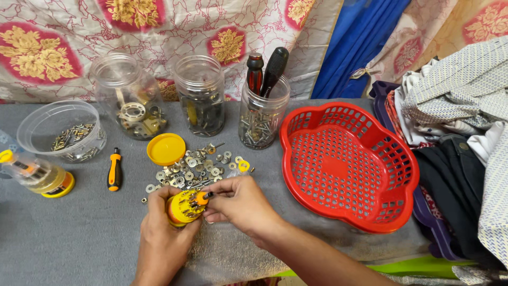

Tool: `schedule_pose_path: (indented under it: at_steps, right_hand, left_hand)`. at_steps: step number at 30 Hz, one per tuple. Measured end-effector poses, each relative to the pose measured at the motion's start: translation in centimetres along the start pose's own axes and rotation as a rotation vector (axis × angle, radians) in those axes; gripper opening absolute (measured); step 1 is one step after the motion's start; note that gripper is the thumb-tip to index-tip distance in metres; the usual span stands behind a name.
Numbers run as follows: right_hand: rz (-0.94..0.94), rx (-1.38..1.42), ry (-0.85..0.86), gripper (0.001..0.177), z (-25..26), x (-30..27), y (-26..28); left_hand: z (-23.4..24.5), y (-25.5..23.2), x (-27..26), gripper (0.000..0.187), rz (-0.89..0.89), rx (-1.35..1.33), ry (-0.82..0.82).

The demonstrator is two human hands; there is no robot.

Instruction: The person empties several clear jars and containers from a red basket onto a table, then pours out screws, nuts, and washers from a plastic cup. They sort the hardware by hand and place selected items into a yellow multi-bit screwdriver holder, arranging the bits and small parts on the table.

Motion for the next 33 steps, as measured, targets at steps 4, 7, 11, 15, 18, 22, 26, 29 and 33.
schedule_pose_path:
  at_steps: [4,7,11,15,18,22,26,29,33]
  right_hand:
    - [-0.059,0.031,-0.050,0.026,0.1,0.4,0.8]
    - [-0.070,0.057,-0.081,0.028,0.1,0.7,1.7]
    - [-0.086,0.034,-0.096,0.029,0.5,0.9,2.6]
    - [-0.108,0.004,-0.097,0.028,0.7,0.6,3.5]
    - [-0.118,0.045,-0.045,0.027,0.9,0.4,4.1]
    - [-0.131,0.061,-0.023,0.027,0.9,0.6,4.4]
    - [-0.149,0.027,-0.037,0.028,1.2,1.0,4.6]
    - [-0.137,-0.002,-0.038,0.029,1.7,1.3,4.4]
    - [-0.100,-0.102,-0.058,0.029,2.4,1.9,3.7]
  left_hand:
    - [0.3,-0.3,1.8,0.057,0.002,0.002,0.084]
    - [0.6,-1.0,3.0,0.059,0.008,0.008,0.111]
    - [0.8,-1.3,3.9,0.061,0.045,0.026,0.124]
    - [0.8,-1.3,4.1,0.061,0.078,0.030,0.112]
    - [0.9,-1.1,4.3,0.062,0.055,0.016,0.112]
    - [1.1,-0.5,4.4,0.061,0.018,0.003,0.112]
    - [1.2,-0.1,5.1,0.065,0.017,0.010,0.125]
    - [1.3,0.0,5.4,0.072,0.038,0.008,0.120]
    - [1.3,0.2,5.7,0.074,0.053,-0.009,0.112]
Point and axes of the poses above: each hand's wrist, its own x-axis towards the middle knuckle, its own z-axis out of the back of the hand, y = z × x, the point moved 2 cm from there along x, towards the middle knuckle, and after that the axes turned 15 degrees about -x, right-handed, at the moved point
